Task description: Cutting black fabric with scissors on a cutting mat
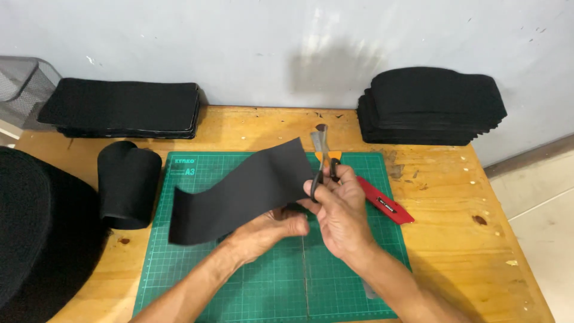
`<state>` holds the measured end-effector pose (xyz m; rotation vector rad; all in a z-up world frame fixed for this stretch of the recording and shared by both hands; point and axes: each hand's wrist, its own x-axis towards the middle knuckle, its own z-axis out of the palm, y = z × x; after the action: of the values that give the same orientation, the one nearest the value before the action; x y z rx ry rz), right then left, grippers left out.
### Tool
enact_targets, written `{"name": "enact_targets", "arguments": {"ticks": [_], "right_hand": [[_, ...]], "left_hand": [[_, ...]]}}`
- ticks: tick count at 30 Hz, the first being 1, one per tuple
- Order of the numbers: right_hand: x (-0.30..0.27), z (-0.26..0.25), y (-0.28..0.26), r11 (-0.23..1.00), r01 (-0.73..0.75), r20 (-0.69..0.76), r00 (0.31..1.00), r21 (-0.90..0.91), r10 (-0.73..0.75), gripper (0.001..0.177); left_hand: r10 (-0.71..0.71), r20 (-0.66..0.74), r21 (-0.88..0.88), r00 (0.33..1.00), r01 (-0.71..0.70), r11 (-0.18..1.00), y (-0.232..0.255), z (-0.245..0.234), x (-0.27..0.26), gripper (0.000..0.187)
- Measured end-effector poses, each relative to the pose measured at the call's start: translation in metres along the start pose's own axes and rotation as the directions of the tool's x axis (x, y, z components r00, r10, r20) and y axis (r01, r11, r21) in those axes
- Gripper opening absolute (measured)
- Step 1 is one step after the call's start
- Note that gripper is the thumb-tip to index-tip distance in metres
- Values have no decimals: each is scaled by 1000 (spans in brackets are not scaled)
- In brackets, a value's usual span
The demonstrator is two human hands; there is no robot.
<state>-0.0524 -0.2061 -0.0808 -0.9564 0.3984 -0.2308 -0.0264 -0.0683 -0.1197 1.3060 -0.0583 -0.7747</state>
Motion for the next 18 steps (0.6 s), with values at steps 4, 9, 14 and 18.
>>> {"name": "enact_targets", "arguments": {"ticks": [4, 9, 14, 18], "right_hand": [[0, 0, 11, 999, 1, 47, 999, -47, 1, 40], [-6, 8, 0, 987, 3, 180, 983, -163, 27, 34], [10, -23, 5, 909, 208, 350, 934, -361, -74, 28], [17, -31, 3, 863, 300, 481, 873, -406, -78, 29]], "left_hand": [[-139, -373, -129, 917, 97, 987, 36, 19, -27, 66], [87, -599, -63, 796, -155, 986, 11, 9, 6, 41], [82, -671, -68, 737, -172, 983, 57, 14, -15, 37], [260, -664, -23, 701, -366, 930, 66, 6, 4, 34]]}}
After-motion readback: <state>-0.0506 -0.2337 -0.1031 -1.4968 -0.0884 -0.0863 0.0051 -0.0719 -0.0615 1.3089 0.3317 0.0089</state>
